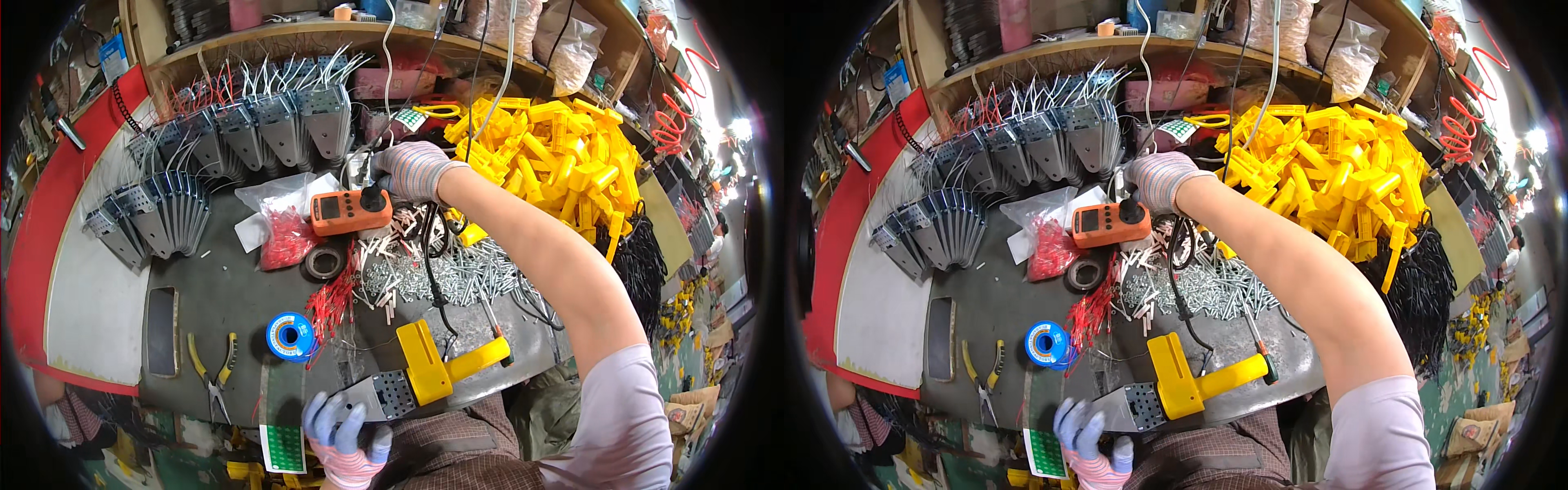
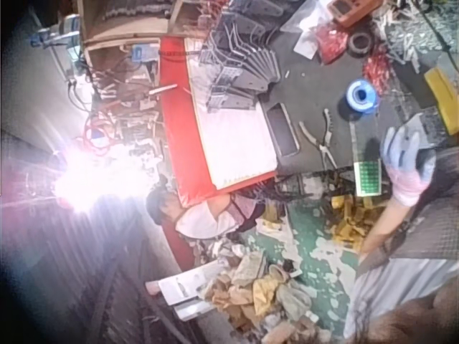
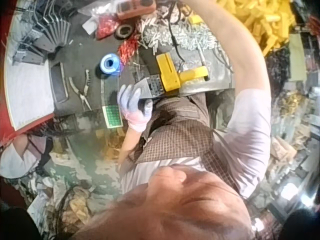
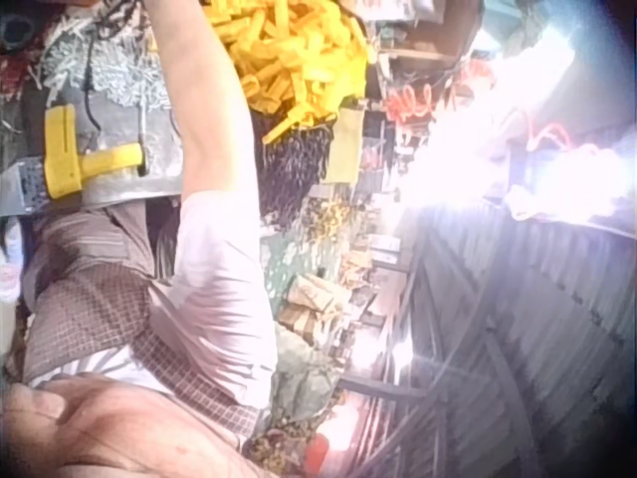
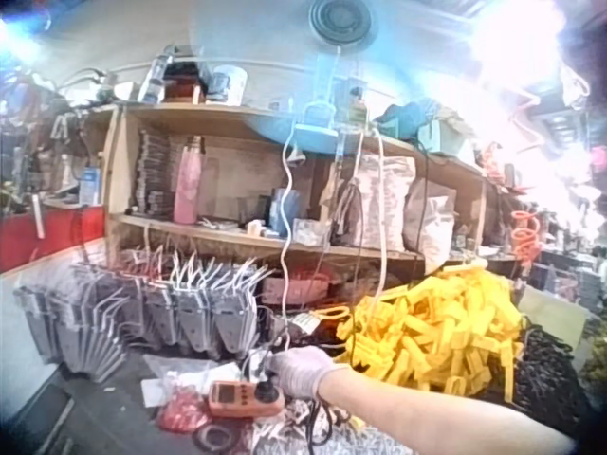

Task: The person solders red wires to circuit boards with a soldering iron, then assembles the circuit boards and screws into yellow plastic housings using an electric screwdriver and pliers.

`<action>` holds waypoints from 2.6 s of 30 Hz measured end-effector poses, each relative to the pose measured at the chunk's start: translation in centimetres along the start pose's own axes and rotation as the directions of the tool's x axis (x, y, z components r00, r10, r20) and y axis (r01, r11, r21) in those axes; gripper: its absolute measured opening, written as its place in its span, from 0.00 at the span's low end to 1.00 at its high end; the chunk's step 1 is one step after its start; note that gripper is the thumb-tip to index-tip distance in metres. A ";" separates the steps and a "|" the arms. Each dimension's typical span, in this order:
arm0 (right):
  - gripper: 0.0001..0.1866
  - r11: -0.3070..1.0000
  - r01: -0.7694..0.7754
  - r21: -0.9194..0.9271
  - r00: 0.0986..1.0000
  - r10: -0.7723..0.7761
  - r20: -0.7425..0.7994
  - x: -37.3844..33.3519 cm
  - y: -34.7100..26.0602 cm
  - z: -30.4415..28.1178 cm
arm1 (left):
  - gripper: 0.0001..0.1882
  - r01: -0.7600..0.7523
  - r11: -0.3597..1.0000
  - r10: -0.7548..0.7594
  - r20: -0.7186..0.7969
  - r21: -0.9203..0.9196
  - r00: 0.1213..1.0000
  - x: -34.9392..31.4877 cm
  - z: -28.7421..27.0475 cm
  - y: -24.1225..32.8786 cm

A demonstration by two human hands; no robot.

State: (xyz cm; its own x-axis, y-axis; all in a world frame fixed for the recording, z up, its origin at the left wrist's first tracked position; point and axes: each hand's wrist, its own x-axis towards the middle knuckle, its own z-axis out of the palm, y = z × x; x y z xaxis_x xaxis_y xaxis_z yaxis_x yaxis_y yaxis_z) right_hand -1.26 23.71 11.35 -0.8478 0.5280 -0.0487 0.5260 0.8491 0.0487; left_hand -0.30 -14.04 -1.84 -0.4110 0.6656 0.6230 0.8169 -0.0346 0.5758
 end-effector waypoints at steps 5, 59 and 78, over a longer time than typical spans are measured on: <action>0.14 1.000 -0.003 -0.017 1.000 0.003 0.022 0.3 -0.3 -0.1 | 0.18 0.078 0.992 -0.066 -0.117 0.096 0.991 -1.4 -1.8 0.4; 0.12 0.978 0.100 -0.182 0.989 -0.078 0.123 1.3 -3.1 -1.5 | 0.19 0.377 0.926 -0.360 -0.326 -0.014 0.874 -4.4 -3.4 3.1; 0.15 0.967 0.119 -0.225 0.990 -0.099 0.098 1.9 -3.5 -1.8 | 0.12 0.175 0.980 -0.170 0.066 -0.093 0.983 -0.3 -1.8 1.2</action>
State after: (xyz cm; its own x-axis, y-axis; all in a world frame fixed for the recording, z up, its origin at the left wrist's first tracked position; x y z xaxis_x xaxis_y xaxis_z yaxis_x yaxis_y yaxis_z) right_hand -4.81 21.74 12.90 -0.8850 0.4403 -0.1513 0.3927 0.8805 0.2654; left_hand 0.08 -15.69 -0.39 -0.5162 0.7093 0.4800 0.6909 0.0136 0.7228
